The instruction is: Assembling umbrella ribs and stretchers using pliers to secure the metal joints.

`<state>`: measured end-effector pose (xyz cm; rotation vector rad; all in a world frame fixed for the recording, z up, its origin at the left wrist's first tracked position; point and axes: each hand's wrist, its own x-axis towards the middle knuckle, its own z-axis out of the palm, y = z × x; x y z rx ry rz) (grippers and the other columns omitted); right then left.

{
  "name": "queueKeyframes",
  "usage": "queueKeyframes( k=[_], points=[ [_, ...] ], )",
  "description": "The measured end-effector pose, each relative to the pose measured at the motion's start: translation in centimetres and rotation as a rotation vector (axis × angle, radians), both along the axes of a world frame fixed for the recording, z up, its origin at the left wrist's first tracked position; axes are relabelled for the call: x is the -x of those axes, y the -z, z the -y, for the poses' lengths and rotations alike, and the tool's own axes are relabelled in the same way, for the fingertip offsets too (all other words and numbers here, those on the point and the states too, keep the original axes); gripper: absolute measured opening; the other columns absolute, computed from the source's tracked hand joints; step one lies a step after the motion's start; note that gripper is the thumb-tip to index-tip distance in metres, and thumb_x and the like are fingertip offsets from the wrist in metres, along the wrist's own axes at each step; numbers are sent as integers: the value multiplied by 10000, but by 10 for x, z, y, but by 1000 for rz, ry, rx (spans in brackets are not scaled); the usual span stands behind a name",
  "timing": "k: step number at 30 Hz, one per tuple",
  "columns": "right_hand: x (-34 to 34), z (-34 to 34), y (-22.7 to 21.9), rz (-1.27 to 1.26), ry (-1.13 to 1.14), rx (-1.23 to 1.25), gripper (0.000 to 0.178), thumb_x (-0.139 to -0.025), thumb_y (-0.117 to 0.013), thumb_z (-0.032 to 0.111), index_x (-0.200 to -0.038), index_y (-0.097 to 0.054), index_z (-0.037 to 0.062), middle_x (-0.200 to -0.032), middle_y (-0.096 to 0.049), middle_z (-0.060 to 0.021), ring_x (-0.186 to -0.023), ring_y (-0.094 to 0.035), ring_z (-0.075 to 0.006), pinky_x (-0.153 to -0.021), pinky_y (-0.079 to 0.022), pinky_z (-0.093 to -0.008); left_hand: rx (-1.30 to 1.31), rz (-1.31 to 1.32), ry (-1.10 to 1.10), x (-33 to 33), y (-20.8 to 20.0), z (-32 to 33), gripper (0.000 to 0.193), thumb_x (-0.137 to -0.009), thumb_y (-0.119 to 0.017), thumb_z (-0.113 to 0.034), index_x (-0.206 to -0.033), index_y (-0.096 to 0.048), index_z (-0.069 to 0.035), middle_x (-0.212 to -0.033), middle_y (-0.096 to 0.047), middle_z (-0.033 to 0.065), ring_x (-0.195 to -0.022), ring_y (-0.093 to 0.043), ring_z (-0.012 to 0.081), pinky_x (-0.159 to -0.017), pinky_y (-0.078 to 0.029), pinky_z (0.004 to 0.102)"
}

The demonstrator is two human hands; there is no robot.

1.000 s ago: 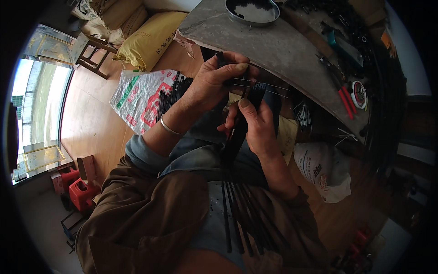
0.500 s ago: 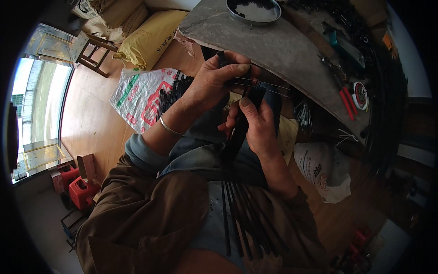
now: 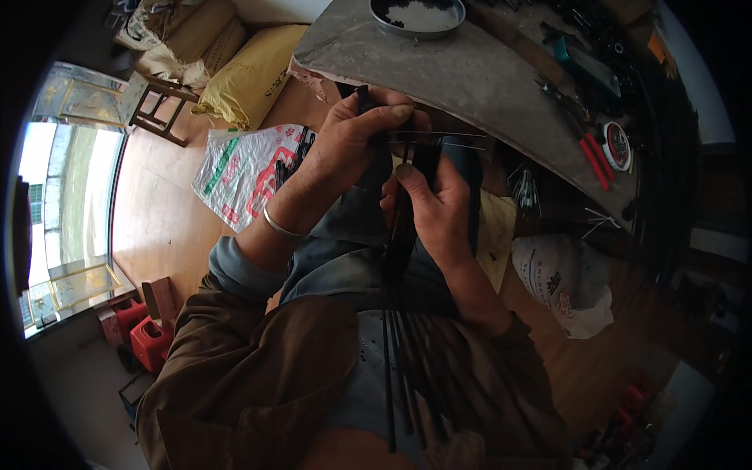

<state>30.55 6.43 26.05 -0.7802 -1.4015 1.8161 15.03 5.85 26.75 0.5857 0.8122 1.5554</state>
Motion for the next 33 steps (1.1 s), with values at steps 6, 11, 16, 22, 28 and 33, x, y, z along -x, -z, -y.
queueKeyframes(
  k=[6,11,16,22,28,33],
  points=[
    [-5,-1,1,-36,63,77,197,-921,-605,183,-1008,-574,10,-753,-633,-64,-611,-611,-116,-554,-495,-225,161,-181,-74,-4,-16,5,274,-929,-571,-210,-1083,-577,16,-886,-666,93,-807,-623,134,-737,-508,265],
    [-4,-4,3,-63,76,54,171,-917,-608,169,-1002,-588,22,-753,-629,-45,-604,-594,-102,-551,-484,-221,186,-399,39,-8,-7,23,320,-878,-655,-183,-1109,-586,27,-837,-651,47,-727,-590,77,-648,-487,223],
    [-6,-7,6,-52,58,0,170,-908,-621,155,-1015,-594,25,-752,-627,-16,-609,-560,-71,-551,-457,-209,237,-291,-54,-19,-15,23,239,-833,-677,-77,-1038,-602,19,-819,-652,45,-674,-594,81,-595,-483,221],
    [-17,-17,13,212,48,-266,195,-860,-685,175,-920,-636,-3,-703,-608,11,-607,-497,-39,-548,-419,-231,188,-213,-86,-22,-4,21,195,-847,-644,-78,-1026,-609,-9,-812,-646,30,-655,-574,72,-585,-464,217],
    [-16,-23,21,257,-133,-49,134,-875,-628,117,-924,-670,-1,-808,-670,-32,-744,-616,-77,-662,-486,-223,137,-116,-73,-25,4,23,197,-859,-628,-111,-1033,-609,-21,-780,-615,7,-662,-550,60,-593,-453,218],
    [-18,-21,24,99,-186,295,220,-893,-602,210,-921,-661,-1,-811,-659,-41,-732,-623,-104,-665,-491,-240,121,1,-26,-25,0,24,213,-868,-618,-120,-1055,-595,-21,-776,-604,3,-661,-543,64,-607,-452,217]
  ],
)
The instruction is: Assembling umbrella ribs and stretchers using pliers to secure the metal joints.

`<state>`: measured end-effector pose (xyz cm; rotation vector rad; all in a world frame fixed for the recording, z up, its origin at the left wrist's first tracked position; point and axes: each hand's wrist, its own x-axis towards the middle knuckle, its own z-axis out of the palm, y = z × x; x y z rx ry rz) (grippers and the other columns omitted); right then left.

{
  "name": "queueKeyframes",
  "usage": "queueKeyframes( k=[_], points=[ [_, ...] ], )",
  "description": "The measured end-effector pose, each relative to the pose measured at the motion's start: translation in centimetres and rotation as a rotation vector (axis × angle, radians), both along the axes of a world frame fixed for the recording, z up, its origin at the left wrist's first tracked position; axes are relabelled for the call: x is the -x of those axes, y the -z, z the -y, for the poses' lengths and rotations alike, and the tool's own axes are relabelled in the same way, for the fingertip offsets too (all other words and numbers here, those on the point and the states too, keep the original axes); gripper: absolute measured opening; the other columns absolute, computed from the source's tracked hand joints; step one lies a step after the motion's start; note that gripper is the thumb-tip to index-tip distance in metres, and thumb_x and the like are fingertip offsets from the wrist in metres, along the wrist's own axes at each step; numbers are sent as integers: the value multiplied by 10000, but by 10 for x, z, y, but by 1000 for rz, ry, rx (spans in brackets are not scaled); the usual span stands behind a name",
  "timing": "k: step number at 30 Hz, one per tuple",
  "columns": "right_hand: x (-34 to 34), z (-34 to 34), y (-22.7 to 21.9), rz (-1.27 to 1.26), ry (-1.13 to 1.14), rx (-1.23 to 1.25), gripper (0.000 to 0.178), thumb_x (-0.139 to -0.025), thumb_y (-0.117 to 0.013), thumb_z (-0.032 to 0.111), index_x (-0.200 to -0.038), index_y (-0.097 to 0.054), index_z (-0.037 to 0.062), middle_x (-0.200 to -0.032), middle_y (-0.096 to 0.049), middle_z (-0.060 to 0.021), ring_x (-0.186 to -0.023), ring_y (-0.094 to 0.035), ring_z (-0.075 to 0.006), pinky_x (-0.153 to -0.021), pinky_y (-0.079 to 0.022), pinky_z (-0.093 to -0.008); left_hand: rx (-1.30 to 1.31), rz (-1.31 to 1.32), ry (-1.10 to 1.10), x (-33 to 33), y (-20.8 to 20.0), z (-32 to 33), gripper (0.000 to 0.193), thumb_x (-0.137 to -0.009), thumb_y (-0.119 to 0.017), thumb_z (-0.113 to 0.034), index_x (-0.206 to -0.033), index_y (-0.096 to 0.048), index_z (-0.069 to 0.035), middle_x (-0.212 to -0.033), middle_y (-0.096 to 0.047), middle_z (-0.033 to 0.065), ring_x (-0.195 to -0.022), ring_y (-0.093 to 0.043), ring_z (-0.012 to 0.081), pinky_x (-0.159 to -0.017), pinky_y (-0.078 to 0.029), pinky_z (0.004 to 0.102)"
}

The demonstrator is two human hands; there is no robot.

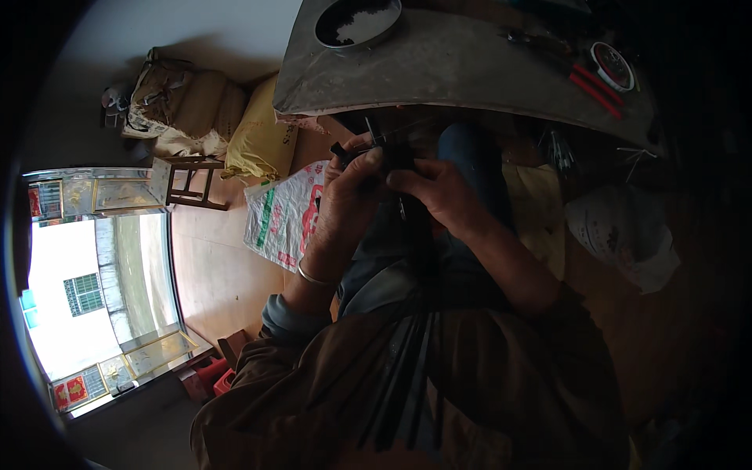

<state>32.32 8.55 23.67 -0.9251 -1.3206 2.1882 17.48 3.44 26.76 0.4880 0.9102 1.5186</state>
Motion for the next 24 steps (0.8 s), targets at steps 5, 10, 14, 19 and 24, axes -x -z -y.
queueKeyframes(
  k=[5,10,14,19,24],
  points=[
    [2,0,-4,14,-1,97,252,-889,-609,244,-920,-650,-3,-810,-653,-49,-732,-638,-138,-669,-512,-267,-3,-8,28,-1,-2,6,222,-882,-618,-144,-1061,-587,-17,-788,-608,7,-664,-550,70,-618,-459,216],
    [4,0,0,6,-22,118,280,-880,-632,271,-929,-642,-5,-806,-650,-51,-738,-640,-139,-664,-519,-276,25,-195,-83,-2,0,8,250,-894,-632,-195,-1069,-582,-23,-815,-613,12,-684,-559,70,-624,-459,211],
    [-3,-5,15,-83,-110,248,357,-859,-666,332,-962,-633,-7,-844,-651,-55,-743,-637,-123,-659,-510,-265,-36,-21,11,4,5,9,234,-895,-634,-197,-1064,-586,-42,-822,-614,7,-694,-562,69,-615,-457,212],
    [-4,0,13,33,-176,150,424,-838,-678,413,-964,-634,11,-859,-645,-42,-766,-631,-109,-666,-496,-239,-102,3,67,-2,-3,9,217,-896,-635,-208,-1061,-601,-70,-823,-620,-5,-691,-570,62,-597,-460,197],
    [-5,0,-4,122,-136,60,395,-847,-667,416,-957,-653,37,-800,-617,16,-745,-563,-54,-650,-439,-224,-33,-108,16,-4,-4,14,220,-907,-624,-223,-1069,-609,-75,-870,-638,4,-713,-577,55,-597,-453,184]
  ],
)
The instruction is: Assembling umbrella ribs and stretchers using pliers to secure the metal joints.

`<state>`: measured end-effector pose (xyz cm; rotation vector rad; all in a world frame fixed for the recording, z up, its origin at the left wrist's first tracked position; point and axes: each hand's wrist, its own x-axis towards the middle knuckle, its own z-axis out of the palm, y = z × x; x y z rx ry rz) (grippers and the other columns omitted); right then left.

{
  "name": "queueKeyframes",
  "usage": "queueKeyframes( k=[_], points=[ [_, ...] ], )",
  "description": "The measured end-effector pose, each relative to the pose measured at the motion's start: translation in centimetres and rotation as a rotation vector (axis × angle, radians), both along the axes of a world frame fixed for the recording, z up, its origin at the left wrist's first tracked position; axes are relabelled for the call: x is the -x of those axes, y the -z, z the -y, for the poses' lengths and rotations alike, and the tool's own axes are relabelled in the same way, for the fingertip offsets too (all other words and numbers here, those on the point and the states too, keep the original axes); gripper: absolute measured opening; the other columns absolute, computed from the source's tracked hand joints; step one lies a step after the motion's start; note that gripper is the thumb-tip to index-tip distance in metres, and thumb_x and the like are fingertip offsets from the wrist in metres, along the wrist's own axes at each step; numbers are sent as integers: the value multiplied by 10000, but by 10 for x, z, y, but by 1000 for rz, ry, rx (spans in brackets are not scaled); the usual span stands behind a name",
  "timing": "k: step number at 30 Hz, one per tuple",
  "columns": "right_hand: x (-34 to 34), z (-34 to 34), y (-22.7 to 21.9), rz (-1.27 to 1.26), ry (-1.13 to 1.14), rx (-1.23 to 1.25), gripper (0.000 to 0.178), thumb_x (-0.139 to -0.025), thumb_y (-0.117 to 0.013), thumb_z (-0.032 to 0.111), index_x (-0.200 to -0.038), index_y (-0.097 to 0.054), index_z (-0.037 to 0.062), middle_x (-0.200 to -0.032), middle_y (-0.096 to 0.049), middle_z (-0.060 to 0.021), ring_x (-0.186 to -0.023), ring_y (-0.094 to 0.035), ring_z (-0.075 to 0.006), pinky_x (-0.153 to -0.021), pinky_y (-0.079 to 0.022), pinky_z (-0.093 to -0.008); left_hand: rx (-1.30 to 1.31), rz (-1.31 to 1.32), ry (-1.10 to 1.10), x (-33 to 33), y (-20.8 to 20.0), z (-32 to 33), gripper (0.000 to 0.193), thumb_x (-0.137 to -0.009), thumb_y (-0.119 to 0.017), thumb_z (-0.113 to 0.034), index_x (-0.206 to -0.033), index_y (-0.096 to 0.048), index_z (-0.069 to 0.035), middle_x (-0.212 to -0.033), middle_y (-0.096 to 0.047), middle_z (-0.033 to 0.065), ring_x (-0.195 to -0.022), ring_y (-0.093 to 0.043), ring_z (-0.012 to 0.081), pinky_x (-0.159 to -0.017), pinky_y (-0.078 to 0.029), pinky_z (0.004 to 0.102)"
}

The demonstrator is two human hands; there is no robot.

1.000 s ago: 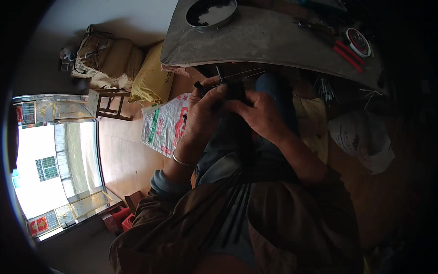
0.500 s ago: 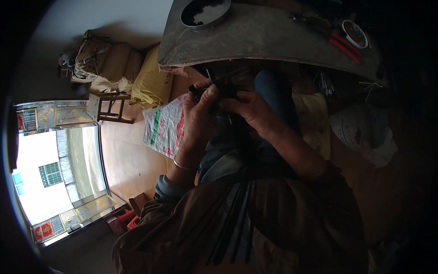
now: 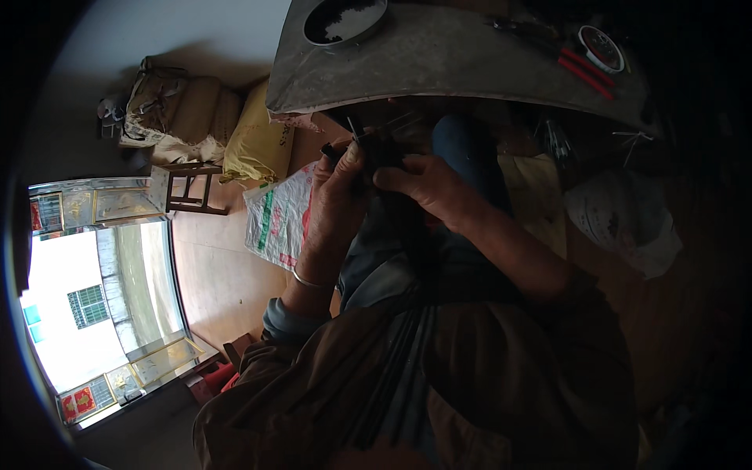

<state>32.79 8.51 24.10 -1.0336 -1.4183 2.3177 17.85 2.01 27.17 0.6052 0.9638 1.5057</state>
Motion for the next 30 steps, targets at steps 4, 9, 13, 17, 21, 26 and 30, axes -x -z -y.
queueKeyframes(
  k=[4,9,13,17,21,26,30],
  points=[
    [6,7,-3,-17,43,-91,354,-866,-656,370,-948,-657,26,-789,-604,26,-725,-529,-39,-635,-416,-222,44,40,-45,2,5,-1,210,-913,-616,-243,-1048,-616,-82,-851,-627,-17,-714,-558,41,-585,-423,173],
    [9,15,-17,-148,143,-264,246,-904,-620,240,-945,-655,0,-779,-618,11,-728,-545,-44,-655,-424,-200,32,-7,-59,4,1,2,202,-916,-613,-244,-1037,-620,-82,-847,-612,-31,-716,-532,33,-594,-412,175],
    [12,20,-12,-184,199,-389,257,-890,-650,244,-953,-654,-5,-761,-612,15,-722,-524,-35,-629,-427,-208,3,-16,-100,-2,4,0,193,-920,-606,-233,-1027,-620,-73,-851,-608,-35,-735,-523,34,-621,-414,183],
    [13,22,-11,-127,229,-530,224,-889,-642,216,-928,-654,-4,-711,-620,-27,-677,-529,-46,-596,-434,-233,-26,-51,-127,-2,6,1,188,-923,-601,-225,-1022,-619,-66,-854,-606,-35,-740,-518,34,-632,-414,187],
    [16,25,-11,-185,294,-633,193,-883,-642,195,-908,-658,4,-690,-637,-65,-648,-550,-58,-570,-439,-250,-25,-56,-99,-1,6,2,193,-926,-598,-226,-1024,-617,-61,-852,-607,-30,-746,-518,37,-643,-419,192],
    [11,20,-14,-101,217,-619,192,-875,-649,187,-922,-665,1,-708,-647,-52,-671,-547,-46,-578,-439,-243,-21,-118,-177,-5,5,0,209,-922,-604,-228,-1028,-613,-48,-853,-616,-20,-751,-532,44,-654,-428,196],
    [6,12,-17,-18,71,-544,168,-890,-617,142,-914,-665,-17,-789,-667,-32,-746,-607,-68,-659,-479,-221,-1,-130,-199,-7,4,1,211,-917,-613,-224,-1026,-615,-44,-857,-620,-17,-753,-538,44,-652,-432,196]
  ],
)
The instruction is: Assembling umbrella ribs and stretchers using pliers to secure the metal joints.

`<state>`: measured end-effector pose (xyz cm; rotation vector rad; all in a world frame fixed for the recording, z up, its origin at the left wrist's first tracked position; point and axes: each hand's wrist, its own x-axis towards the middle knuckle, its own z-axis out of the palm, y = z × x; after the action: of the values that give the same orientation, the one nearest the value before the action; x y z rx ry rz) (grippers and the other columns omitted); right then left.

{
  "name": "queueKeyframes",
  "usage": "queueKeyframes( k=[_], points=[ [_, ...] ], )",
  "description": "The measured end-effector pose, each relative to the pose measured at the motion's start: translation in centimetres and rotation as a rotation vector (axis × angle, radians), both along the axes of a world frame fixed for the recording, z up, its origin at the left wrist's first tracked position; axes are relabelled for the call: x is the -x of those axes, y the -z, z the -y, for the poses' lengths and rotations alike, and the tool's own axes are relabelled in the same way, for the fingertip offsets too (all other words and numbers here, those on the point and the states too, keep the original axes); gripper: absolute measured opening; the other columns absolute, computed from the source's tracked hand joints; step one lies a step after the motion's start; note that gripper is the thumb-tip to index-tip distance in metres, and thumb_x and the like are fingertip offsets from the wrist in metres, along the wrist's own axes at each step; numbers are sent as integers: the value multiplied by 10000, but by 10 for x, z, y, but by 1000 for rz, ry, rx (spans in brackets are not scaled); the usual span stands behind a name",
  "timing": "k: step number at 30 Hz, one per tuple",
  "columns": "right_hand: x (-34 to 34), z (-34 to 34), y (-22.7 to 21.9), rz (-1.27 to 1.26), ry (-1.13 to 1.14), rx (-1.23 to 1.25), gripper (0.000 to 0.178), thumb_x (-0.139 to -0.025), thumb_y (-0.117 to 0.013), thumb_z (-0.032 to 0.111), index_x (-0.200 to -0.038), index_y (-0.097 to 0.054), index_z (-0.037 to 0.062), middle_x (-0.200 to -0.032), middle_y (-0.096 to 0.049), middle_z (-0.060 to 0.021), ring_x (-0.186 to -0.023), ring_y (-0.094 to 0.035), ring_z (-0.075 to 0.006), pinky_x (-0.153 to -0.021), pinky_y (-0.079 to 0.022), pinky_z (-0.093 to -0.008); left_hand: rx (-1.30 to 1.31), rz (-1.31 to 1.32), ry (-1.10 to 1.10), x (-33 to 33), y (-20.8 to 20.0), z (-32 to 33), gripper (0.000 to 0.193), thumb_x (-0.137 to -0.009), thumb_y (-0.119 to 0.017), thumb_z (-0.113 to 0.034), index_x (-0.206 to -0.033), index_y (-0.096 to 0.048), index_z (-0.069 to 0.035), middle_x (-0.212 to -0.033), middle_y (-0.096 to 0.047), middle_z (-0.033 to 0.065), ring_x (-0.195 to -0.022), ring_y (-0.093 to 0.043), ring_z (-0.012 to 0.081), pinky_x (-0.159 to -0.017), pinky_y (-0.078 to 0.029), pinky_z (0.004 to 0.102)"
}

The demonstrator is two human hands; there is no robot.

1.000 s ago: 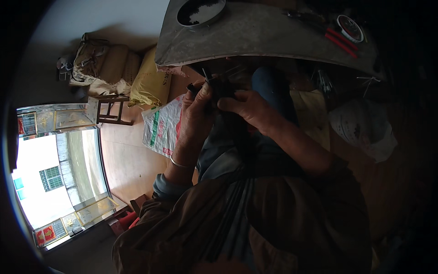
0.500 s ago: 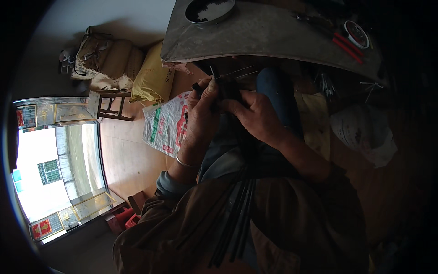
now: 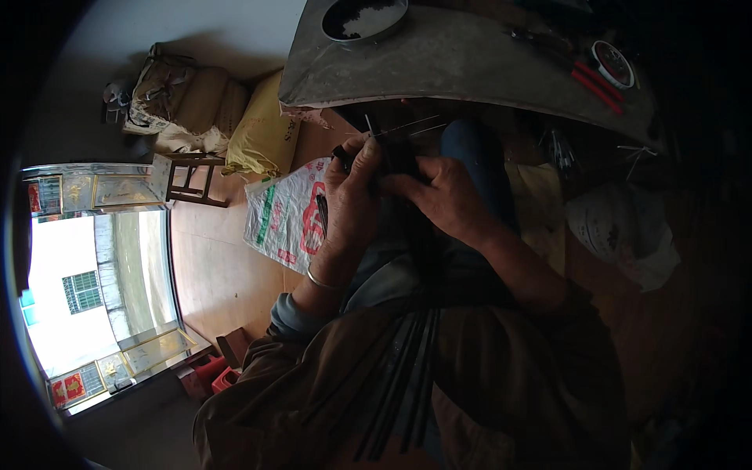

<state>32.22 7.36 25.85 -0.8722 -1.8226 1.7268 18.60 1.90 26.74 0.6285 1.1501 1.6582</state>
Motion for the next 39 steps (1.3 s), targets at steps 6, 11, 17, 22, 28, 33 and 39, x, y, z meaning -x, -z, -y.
queueKeyframes(
  k=[6,11,17,22,28,33,39],
  points=[
    [-3,-4,10,-30,-15,239,228,-893,-618,207,-917,-668,-14,-816,-658,-11,-762,-580,-54,-679,-457,-217,-36,200,53,0,1,-1,198,-911,-618,-219,-1023,-625,-57,-826,-611,-27,-705,-521,27,-600,-410,176],
    [1,2,23,-90,32,397,300,-876,-646,313,-860,-645,14,-703,-584,21,-639,-517,-35,-570,-390,-199,-51,200,74,2,3,-1,207,-917,-607,-238,-1031,-627,-67,-767,-575,-55,-623,-460,10,-543,-363,171],
    [-3,-1,21,-105,6,489,342,-853,-674,368,-818,-612,33,-584,-527,38,-498,-485,-30,-432,-351,-187,-15,121,64,-4,-6,4,197,-918,-608,-230,-1020,-634,-65,-767,-582,-52,-634,-460,4,-553,-366,168],
    [-1,-1,5,-112,15,417,289,-861,-677,272,-921,-594,2,-749,-606,-13,-642,-569,-57,-543,-450,-206,-30,-24,70,0,-5,3,170,-906,-625,-202,-998,-640,-60,-757,-598,-40,-653,-491,12,-573,-389,171],
    [10,4,-12,-461,129,308,318,-860,-649,62,-1126,-491,-11,-1002,-608,-71,-856,-606,-104,-754,-505,-239,73,-106,180,10,-19,3,198,-905,-627,-210,-1019,-634,-48,-755,-604,-8,-682,-523,35,-603,-416,185],
    [13,5,-13,-493,117,384,315,-883,-621,81,-1150,-475,1,-865,-594,-56,-699,-578,-100,-606,-495,-243,-53,69,58,29,-13,-22,469,-966,-491,-363,-1239,-491,19,-775,-525,18,-702,-514,97,-651,-436,255],
    [23,7,-12,-469,133,354,291,-896,-594,99,-1141,-468,3,-764,-544,-32,-619,-538,-94,-526,-457,-243,-78,212,587,57,-32,-59,418,-956,-518,-297,-1254,-500,-5,-1042,-597,90,-1013,-592,220,-927,-454,364]
  ],
)
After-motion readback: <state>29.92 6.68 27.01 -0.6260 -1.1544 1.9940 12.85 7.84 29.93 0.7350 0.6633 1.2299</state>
